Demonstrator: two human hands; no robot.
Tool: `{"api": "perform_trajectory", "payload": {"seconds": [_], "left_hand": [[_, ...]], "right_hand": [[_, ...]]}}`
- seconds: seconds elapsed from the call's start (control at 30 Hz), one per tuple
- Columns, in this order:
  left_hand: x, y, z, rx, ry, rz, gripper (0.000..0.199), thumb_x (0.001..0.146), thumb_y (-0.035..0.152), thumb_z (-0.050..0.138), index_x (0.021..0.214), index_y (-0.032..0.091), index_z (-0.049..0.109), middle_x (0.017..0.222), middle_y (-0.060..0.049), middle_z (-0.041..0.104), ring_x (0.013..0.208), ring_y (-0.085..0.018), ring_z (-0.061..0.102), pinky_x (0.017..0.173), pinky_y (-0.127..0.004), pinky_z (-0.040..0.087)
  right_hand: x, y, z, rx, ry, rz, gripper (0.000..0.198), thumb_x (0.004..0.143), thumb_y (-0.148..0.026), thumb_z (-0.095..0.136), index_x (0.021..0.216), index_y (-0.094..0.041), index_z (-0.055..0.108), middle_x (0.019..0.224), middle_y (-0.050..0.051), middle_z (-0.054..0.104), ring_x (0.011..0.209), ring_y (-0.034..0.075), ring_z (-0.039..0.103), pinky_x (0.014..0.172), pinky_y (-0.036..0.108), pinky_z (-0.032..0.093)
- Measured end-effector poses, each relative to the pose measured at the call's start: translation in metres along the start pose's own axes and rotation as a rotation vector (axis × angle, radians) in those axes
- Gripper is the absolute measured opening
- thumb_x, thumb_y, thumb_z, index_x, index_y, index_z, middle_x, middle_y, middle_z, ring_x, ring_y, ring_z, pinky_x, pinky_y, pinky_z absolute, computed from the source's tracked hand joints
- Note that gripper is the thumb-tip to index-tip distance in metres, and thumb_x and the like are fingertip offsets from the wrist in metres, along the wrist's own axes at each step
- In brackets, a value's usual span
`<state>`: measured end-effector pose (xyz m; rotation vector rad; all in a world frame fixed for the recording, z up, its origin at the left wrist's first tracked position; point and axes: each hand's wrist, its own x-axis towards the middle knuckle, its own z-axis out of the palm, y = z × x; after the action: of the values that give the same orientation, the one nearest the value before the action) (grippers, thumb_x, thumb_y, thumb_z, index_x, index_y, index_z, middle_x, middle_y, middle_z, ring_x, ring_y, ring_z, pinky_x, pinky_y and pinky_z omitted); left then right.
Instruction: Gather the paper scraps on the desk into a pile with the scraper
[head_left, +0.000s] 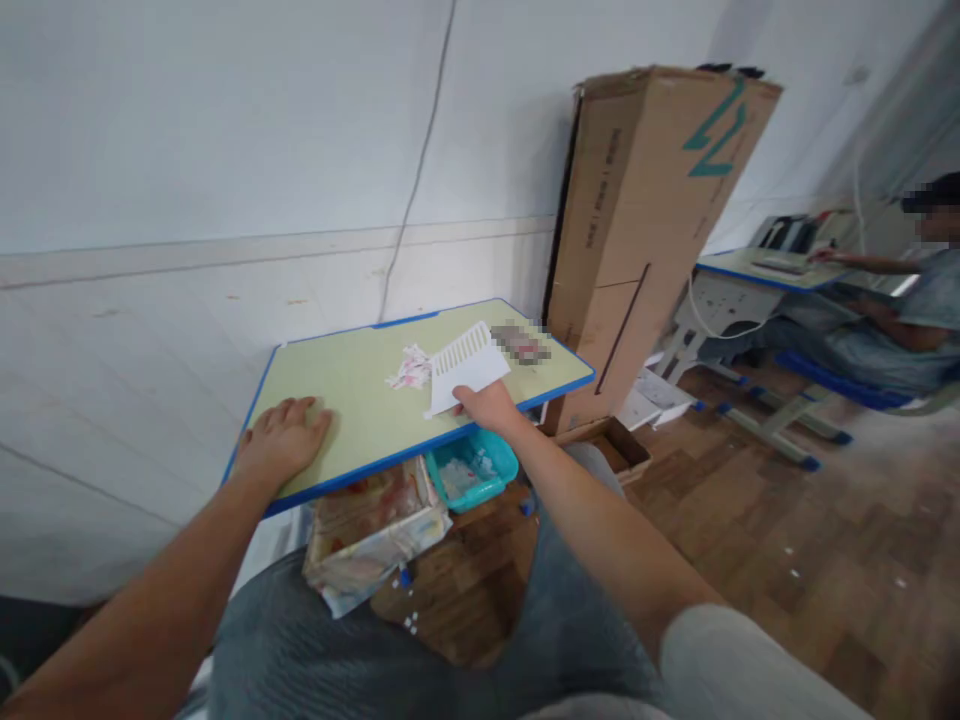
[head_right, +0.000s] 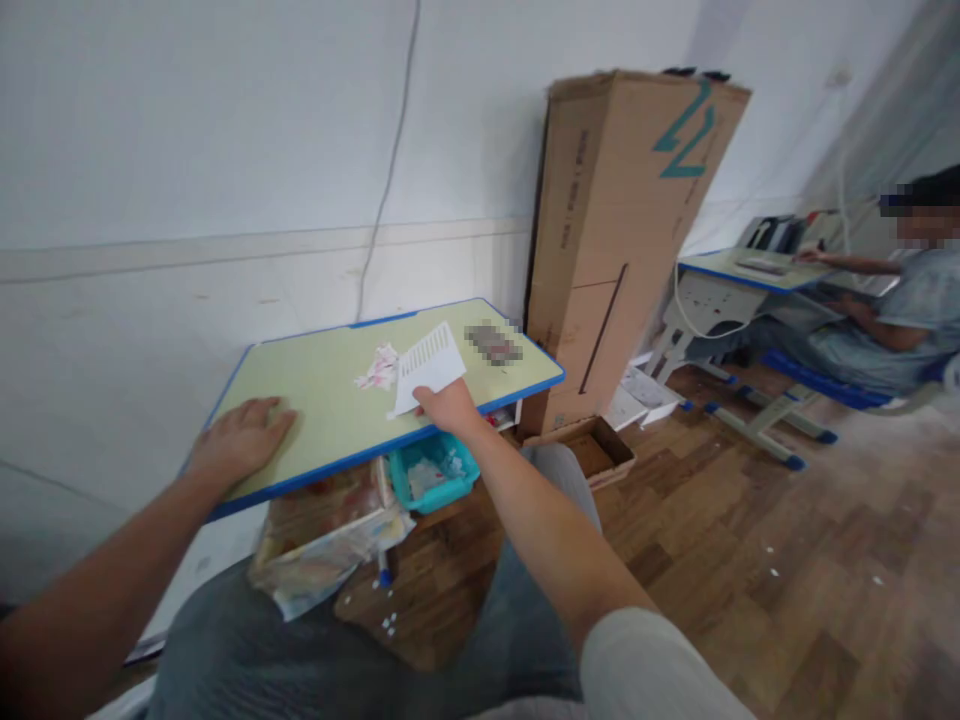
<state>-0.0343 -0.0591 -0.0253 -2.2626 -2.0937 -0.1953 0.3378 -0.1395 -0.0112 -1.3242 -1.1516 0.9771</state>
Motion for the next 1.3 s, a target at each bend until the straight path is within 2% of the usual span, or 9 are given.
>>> {"api": "perform_trajectory", "payload": {"seconds": [0.03, 0.1, 0.17, 0.2, 0.27, 0.37, 0.53, 0.8, 1.3], "left_hand": [[-0.007, -0.001, -0.001, -0.022, 0.034, -0.057, 0.082, 0.121, 0.066, 0.032, 0.186, 0.022, 0.056, 0.195, -0.025, 0.053, 0.179, -0.051, 0.050, 0.141, -0.079, 0.047], [-0.020, 0.001, -0.004, -0.036, 0.034, -0.052, 0.083, 0.122, 0.065, 0.032, 0.186, 0.019, 0.057, 0.195, -0.024, 0.053, 0.180, -0.048, 0.050, 0.144, -0.075, 0.045], [-0.029, 0.006, -0.008, -0.020, 0.002, -0.061, 0.086, 0.121, 0.066, 0.030, 0.188, 0.018, 0.055, 0.197, -0.024, 0.050, 0.182, -0.047, 0.047, 0.146, -0.075, 0.042], [-0.032, 0.009, -0.011, -0.017, -0.009, -0.068, 0.087, 0.121, 0.066, 0.029, 0.189, 0.018, 0.053, 0.198, -0.024, 0.049, 0.184, -0.047, 0.045, 0.147, -0.075, 0.041], [-0.034, 0.014, -0.016, -0.019, -0.023, -0.078, 0.088, 0.121, 0.066, 0.028, 0.191, 0.019, 0.051, 0.199, -0.024, 0.046, 0.186, -0.046, 0.041, 0.147, -0.076, 0.040], [-0.035, 0.019, -0.021, -0.024, -0.024, -0.080, 0.087, 0.120, 0.065, 0.029, 0.191, 0.019, 0.051, 0.201, -0.024, 0.043, 0.186, -0.047, 0.041, 0.147, -0.076, 0.040], [-0.038, 0.023, -0.025, -0.025, 0.002, -0.066, 0.085, 0.120, 0.063, 0.030, 0.189, 0.020, 0.054, 0.198, -0.024, 0.049, 0.182, -0.047, 0.048, 0.143, -0.076, 0.045], [-0.044, 0.025, -0.026, -0.063, -0.021, -0.082, 0.088, 0.119, 0.065, 0.028, 0.191, 0.019, 0.050, 0.202, -0.022, 0.042, 0.186, -0.046, 0.040, 0.147, -0.075, 0.037], [-0.049, 0.030, -0.029, -0.072, 0.010, -0.081, 0.084, 0.118, 0.063, 0.032, 0.185, 0.019, 0.058, 0.196, -0.023, 0.051, 0.181, -0.049, 0.048, 0.143, -0.074, 0.042]], "right_hand": [[-0.001, -0.001, -0.003, 0.006, 0.009, 0.010, 0.028, 0.099, 0.000, 0.075, 0.084, -0.023, 0.073, 0.061, -0.004, 0.069, 0.069, 0.021, 0.072, 0.074, 0.028, 0.062], [-0.002, -0.002, -0.009, 0.005, 0.013, 0.033, 0.026, 0.105, -0.003, 0.078, 0.085, -0.021, 0.074, 0.065, -0.004, 0.071, 0.066, 0.019, 0.071, 0.070, 0.029, 0.062], [0.001, -0.003, -0.013, -0.003, 0.011, 0.057, 0.011, 0.113, -0.016, 0.086, 0.103, -0.017, 0.080, 0.088, 0.000, 0.081, 0.074, 0.018, 0.075, 0.073, 0.031, 0.066], [0.003, -0.003, -0.015, -0.008, 0.010, 0.070, 0.012, 0.116, -0.026, 0.088, 0.118, -0.017, 0.082, 0.106, 0.003, 0.085, 0.084, 0.020, 0.080, 0.078, 0.034, 0.070], [0.007, -0.003, -0.016, -0.014, 0.007, 0.099, 0.034, 0.119, -0.041, 0.088, 0.144, -0.019, 0.080, 0.137, 0.010, 0.084, 0.109, 0.026, 0.085, 0.093, 0.045, 0.076], [0.009, -0.004, -0.015, -0.019, -0.004, 0.137, 0.045, 0.119, -0.044, 0.087, 0.156, -0.021, 0.077, 0.155, 0.014, 0.079, 0.128, 0.033, 0.084, 0.107, 0.055, 0.075], [0.005, -0.008, -0.011, -0.022, -0.016, 0.144, 0.046, 0.119, -0.044, 0.088, 0.158, -0.021, 0.077, 0.159, 0.014, 0.078, 0.132, 0.034, 0.083, 0.110, 0.057, 0.074], [0.012, -0.004, -0.017, 0.013, 0.031, 0.122, 0.047, 0.119, -0.044, 0.088, 0.159, -0.022, 0.076, 0.159, 0.015, 0.078, 0.133, 0.034, 0.082, 0.111, 0.057, 0.074], [0.013, 0.000, -0.016, -0.022, 0.053, 0.140, 0.047, 0.119, -0.044, 0.088, 0.159, -0.022, 0.076, 0.159, 0.014, 0.078, 0.132, 0.034, 0.083, 0.111, 0.057, 0.074]]}}
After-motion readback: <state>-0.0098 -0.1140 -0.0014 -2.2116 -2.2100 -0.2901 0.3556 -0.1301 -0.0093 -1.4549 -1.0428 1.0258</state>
